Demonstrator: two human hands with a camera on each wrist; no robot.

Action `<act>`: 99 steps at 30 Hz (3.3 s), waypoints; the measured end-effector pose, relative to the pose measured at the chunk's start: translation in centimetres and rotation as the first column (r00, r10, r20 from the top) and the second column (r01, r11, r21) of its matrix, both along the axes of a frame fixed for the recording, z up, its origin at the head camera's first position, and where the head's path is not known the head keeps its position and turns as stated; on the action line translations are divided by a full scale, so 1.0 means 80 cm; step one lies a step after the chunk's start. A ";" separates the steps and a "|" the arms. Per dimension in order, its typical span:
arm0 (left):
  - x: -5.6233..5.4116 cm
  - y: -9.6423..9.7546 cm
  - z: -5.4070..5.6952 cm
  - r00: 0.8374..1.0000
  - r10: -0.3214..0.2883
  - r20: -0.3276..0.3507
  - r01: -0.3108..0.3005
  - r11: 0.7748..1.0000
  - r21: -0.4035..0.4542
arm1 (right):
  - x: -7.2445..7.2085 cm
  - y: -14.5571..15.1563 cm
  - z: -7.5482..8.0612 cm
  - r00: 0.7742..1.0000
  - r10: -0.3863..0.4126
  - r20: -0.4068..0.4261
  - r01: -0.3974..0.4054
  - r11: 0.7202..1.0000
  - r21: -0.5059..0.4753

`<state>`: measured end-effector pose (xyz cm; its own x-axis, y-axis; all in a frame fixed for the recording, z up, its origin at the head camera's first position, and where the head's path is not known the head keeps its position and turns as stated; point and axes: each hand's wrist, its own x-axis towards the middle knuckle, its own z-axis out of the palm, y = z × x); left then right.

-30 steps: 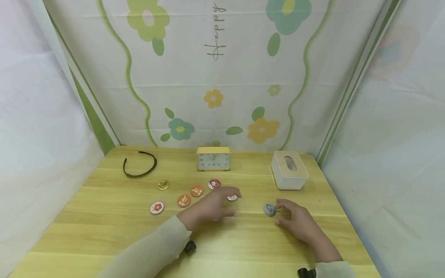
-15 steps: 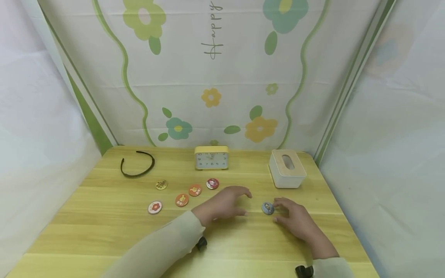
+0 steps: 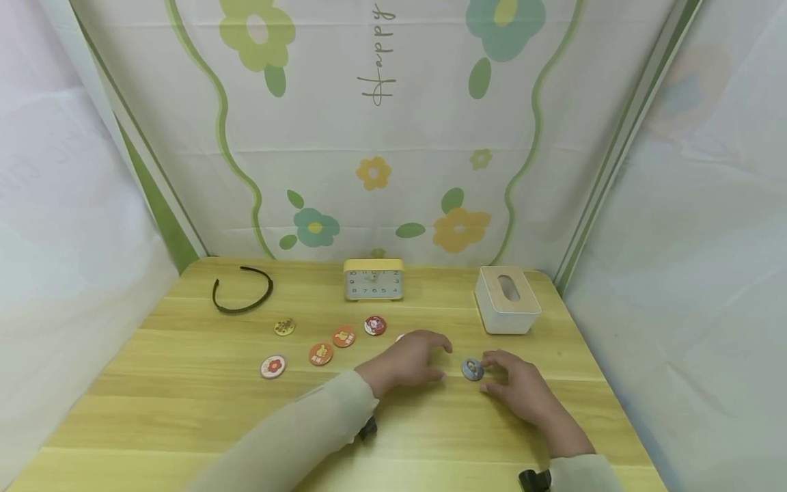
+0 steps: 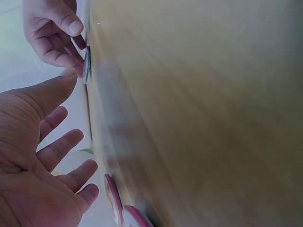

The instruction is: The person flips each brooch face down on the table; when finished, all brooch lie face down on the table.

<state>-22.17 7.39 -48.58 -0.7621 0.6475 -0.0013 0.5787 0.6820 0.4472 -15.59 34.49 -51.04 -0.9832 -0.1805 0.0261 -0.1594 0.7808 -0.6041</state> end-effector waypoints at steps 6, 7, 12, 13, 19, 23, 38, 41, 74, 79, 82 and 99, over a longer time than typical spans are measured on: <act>0.001 0.012 -0.001 1.000 0.011 0.011 -0.011 1.000 0.026 | -0.002 -0.001 -0.002 1.000 -0.015 -0.002 0.015 1.000 0.005; 0.000 0.015 -0.002 1.000 0.014 0.016 -0.014 0.999 0.036 | -0.003 -0.001 -0.002 1.000 -0.015 -0.007 0.015 1.000 0.009; 0.000 0.026 -0.007 0.998 0.054 0.037 -0.056 0.997 0.049 | -0.004 -0.003 -0.003 1.000 -0.023 -0.018 0.023 1.000 0.011; 0.000 0.028 -0.008 0.997 0.059 0.039 -0.061 0.997 0.046 | -0.004 -0.003 -0.002 1.000 -0.020 -0.019 0.020 1.000 0.013; -0.001 0.036 -0.012 0.997 0.072 0.038 -0.073 0.997 0.025 | -0.005 -0.003 -0.002 0.999 -0.024 -0.023 0.025 1.000 0.016; -0.001 0.041 -0.012 0.996 0.083 0.040 -0.083 0.996 0.016 | -0.007 -0.003 -0.004 0.999 -0.023 -0.039 0.024 1.000 0.019; 0.004 0.054 -0.015 0.994 0.104 -0.019 -0.104 0.995 -0.006 | -0.008 -0.005 -0.004 0.998 -0.011 -0.059 0.013 0.999 0.047; 0.005 0.056 -0.017 0.993 0.109 -0.035 -0.110 0.994 -0.013 | -0.008 -0.006 -0.003 0.998 -0.003 -0.068 0.006 0.999 0.044; 0.004 0.066 -0.026 0.992 0.109 -0.071 -0.108 0.994 0.018 | -0.014 -0.014 -0.004 0.996 -0.018 -0.084 0.025 0.996 0.082; 0.006 0.066 -0.023 0.992 0.084 -0.092 -0.085 0.996 -0.009 | -0.013 -0.013 -0.007 0.995 -0.021 -0.093 0.031 0.994 0.107; 0.006 0.065 -0.023 0.993 0.062 -0.098 -0.065 0.998 -0.022 | -0.013 -0.013 -0.009 0.993 -0.016 -0.116 0.030 0.992 0.121; 0.007 0.063 -0.025 0.996 0.026 -0.089 -0.027 1.000 -0.003 | -0.006 -0.005 -0.005 0.985 0.014 -0.172 0.005 0.993 0.115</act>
